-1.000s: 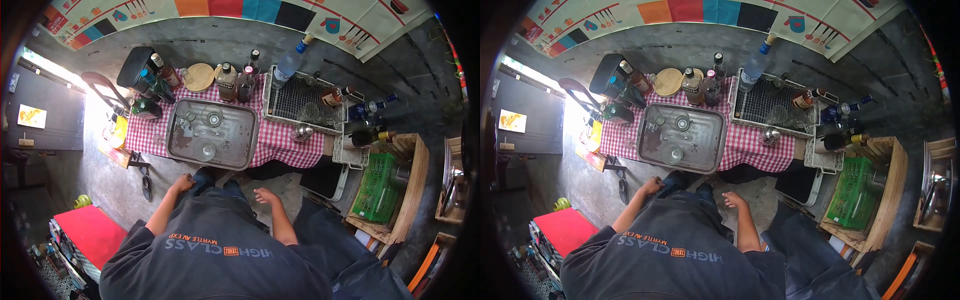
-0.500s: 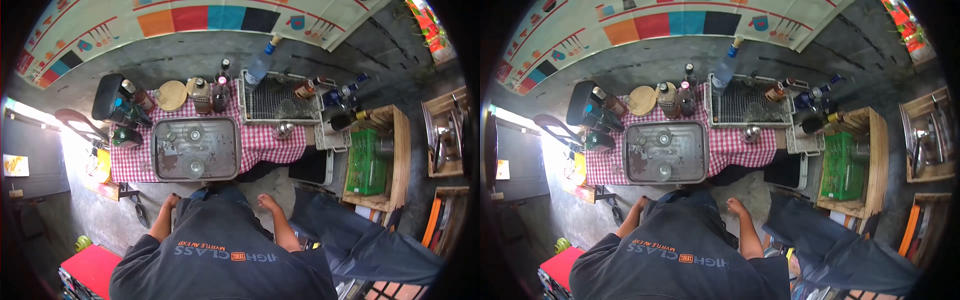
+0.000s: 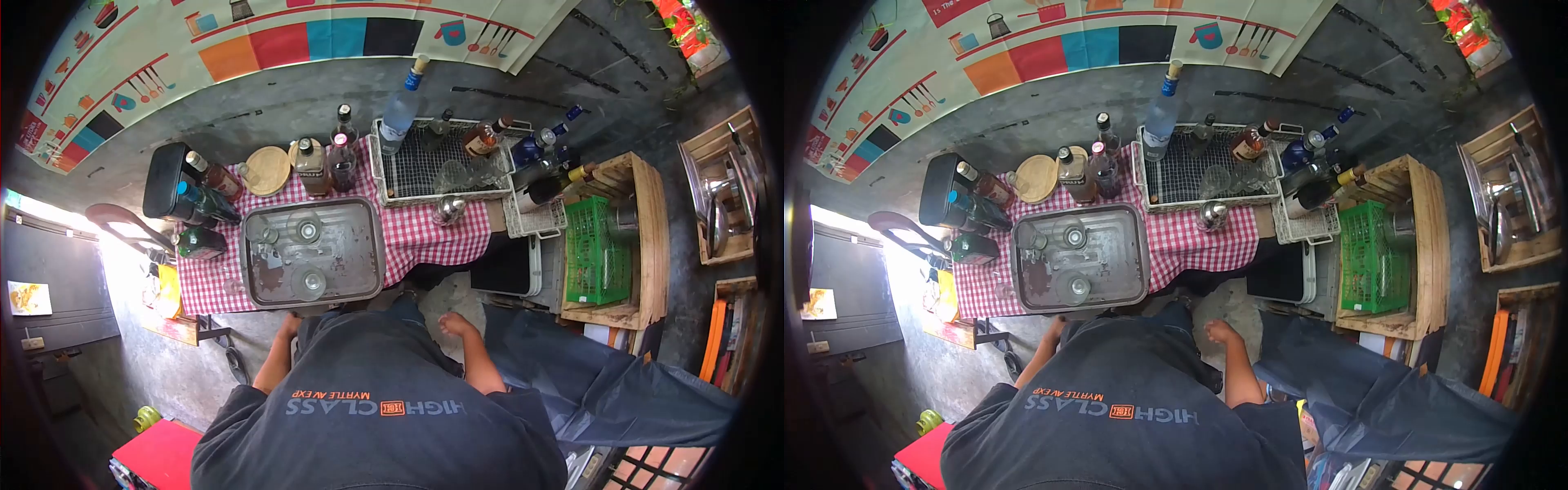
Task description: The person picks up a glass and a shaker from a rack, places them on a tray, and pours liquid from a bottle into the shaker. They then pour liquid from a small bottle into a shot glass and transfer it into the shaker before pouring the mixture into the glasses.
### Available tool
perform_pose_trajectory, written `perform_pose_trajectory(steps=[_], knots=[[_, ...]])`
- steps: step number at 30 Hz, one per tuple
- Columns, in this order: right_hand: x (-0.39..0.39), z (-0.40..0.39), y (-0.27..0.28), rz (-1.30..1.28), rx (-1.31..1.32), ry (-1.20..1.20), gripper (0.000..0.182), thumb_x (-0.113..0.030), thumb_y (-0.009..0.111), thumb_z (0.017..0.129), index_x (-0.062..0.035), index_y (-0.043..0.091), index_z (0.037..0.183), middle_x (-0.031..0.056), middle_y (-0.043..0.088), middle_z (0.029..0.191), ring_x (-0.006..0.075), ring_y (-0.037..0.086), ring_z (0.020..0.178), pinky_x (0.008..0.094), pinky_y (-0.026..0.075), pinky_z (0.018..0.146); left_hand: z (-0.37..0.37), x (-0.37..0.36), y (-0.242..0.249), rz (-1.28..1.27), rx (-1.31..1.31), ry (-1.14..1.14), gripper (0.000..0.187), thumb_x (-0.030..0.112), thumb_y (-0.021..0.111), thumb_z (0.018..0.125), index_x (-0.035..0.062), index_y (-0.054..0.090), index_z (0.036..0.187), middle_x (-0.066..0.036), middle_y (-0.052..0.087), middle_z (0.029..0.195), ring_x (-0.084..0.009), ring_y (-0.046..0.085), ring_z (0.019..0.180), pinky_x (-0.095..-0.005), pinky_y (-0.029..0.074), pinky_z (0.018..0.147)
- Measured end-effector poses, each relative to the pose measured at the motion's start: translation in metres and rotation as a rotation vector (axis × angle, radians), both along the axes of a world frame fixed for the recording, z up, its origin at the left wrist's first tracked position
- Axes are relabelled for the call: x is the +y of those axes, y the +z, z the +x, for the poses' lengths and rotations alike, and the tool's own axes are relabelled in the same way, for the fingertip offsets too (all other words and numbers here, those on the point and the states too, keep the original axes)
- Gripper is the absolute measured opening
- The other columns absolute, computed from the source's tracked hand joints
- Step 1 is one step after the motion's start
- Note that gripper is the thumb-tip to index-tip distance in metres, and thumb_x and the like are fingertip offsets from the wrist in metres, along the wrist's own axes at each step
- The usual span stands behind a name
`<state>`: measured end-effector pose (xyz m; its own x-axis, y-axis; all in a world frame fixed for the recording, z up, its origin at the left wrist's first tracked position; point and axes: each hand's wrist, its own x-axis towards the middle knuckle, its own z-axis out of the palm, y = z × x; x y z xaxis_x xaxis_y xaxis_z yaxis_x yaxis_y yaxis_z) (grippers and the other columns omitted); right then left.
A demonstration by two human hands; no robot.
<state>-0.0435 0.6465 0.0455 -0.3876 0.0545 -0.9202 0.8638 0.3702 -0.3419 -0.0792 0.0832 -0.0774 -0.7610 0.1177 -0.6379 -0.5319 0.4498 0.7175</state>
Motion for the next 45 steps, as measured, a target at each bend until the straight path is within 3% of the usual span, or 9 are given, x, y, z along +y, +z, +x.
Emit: perform_pose_trajectory(steps=[3, 6, 12, 15, 23, 30, 33, 39, 45], knots=[[0.037, -0.047, -0.003, -0.011, 0.275, 0.065, 0.021, -0.012, 0.056, 0.088, -0.0023, 0.06, 0.107, 0.0037, 0.062, 0.082, 0.015, 0.061, 0.073, 0.03, 0.05, 0.065, 0.016, -0.002, -0.021, -0.065, -0.257, -0.017, 0.036, 0.024, 0.057, 0.084, -0.0036, 0.06, 0.106, -0.021, 0.067, 0.094, -0.0351, 0.067, 0.076, -0.0489, 0.052, 0.065], [0.058, -0.104, 0.049, 0.077, 0.526, 0.127, 0.022, -0.011, 0.055, 0.091, 0.0, 0.059, 0.11, 0.0037, 0.064, 0.086, 0.0135, 0.061, 0.075, 0.0282, 0.05, 0.068, 0.029, 0.029, 0.009, 0.002, -0.609, 0.447, 0.028, 0.019, 0.05, 0.088, 0.0007, 0.056, 0.108, -0.018, 0.065, 0.084, -0.0315, 0.064, 0.058, -0.0453, 0.05, 0.051], [0.073, -0.211, 0.16, 0.064, 0.791, 0.098, 0.026, -0.011, 0.059, 0.092, -0.0001, 0.059, 0.115, 0.01, 0.066, 0.091, 0.0163, 0.062, 0.083, 0.0298, 0.051, 0.076, 0.022, 0.132, 0.075, -0.052, -0.477, 0.435, 0.025, 0.02, 0.052, 0.088, 0.0026, 0.056, 0.105, -0.013, 0.064, 0.08, -0.0257, 0.063, 0.058, -0.0392, 0.048, 0.049], [0.08, -0.253, 0.144, -0.02, 1.022, 0.155, 0.032, -0.007, 0.058, 0.091, -0.005, 0.056, 0.122, 0.009, 0.064, 0.097, 0.0133, 0.06, 0.083, 0.0287, 0.05, 0.075, 0.018, 0.174, 0.08, -0.081, -0.357, 0.403, 0.023, 0.022, 0.054, 0.089, 0.0026, 0.058, 0.102, -0.01, 0.064, 0.077, -0.0206, 0.062, 0.06, -0.0345, 0.049, 0.051], [0.064, -0.321, 0.164, 0.038, 1.043, 0.495, 0.044, -0.011, 0.058, 0.089, -0.006, 0.051, 0.133, 0.0175, 0.062, 0.11, 0.0301, 0.063, 0.099, 0.0407, 0.051, 0.085, 0.056, 0.242, 0.14, 0.039, -0.216, 0.83, 0.021, 0.022, 0.052, 0.096, 0.0039, 0.057, 0.106, -0.011, 0.065, 0.08, -0.0215, 0.064, 0.064, -0.0328, 0.05, 0.056], [0.068, -0.351, 0.166, 0.095, 0.862, 0.685, 0.043, -0.02, 0.057, 0.092, -0.011, 0.055, 0.134, 0.0201, 0.066, 0.112, 0.036, 0.065, 0.1, 0.0422, 0.05, 0.087, 0.186, 0.269, 0.114, -0.041, -0.681, 0.998, 0.025, 0.019, 0.051, 0.092, 0.0015, 0.055, 0.11, -0.019, 0.067, 0.091, -0.0307, 0.067, 0.068, -0.0405, 0.052, 0.055], [0.067, -0.359, 0.161, 0.123, 0.839, 0.668, 0.042, -0.02, 0.058, 0.091, -0.0103, 0.057, 0.132, 0.021, 0.067, 0.11, 0.035, 0.065, 0.1, 0.0424, 0.05, 0.086, 0.197, 0.291, 0.123, -0.042, -0.663, 0.903, 0.029, 0.019, 0.05, 0.092, 0.0011, 0.056, 0.114, -0.02, 0.067, 0.092, -0.032, 0.067, 0.068, -0.0422, 0.053, 0.058], [0.055, -0.368, 0.167, 0.184, 0.904, 0.867, 0.032, -0.02, 0.061, 0.089, -0.0086, 0.065, 0.119, 0.0209, 0.067, 0.107, 0.0356, 0.065, 0.098, 0.0437, 0.051, 0.086, 0.188, 0.293, 0.038, -0.072, -0.23, 0.432, 0.031, 0.025, 0.057, 0.089, 0.0012, 0.061, 0.109, -0.019, 0.068, 0.091, -0.0267, 0.066, 0.074, -0.0398, 0.052, 0.06], [0.053, -0.365, 0.164, 0.149, 1.059, 0.766, 0.024, -0.02, 0.066, 0.087, -0.0077, 0.069, 0.107, 0.0205, 0.068, 0.096, 0.0361, 0.066, 0.09, 0.0448, 0.051, 0.078, 0.108, 0.288, 0.053, -0.171, -0.316, 0.677, 0.027, 0.025, 0.058, 0.09, 0.002, 0.06, 0.104, -0.016, 0.067, 0.085, -0.0221, 0.062, 0.066, -0.0362, 0.05, 0.055]])
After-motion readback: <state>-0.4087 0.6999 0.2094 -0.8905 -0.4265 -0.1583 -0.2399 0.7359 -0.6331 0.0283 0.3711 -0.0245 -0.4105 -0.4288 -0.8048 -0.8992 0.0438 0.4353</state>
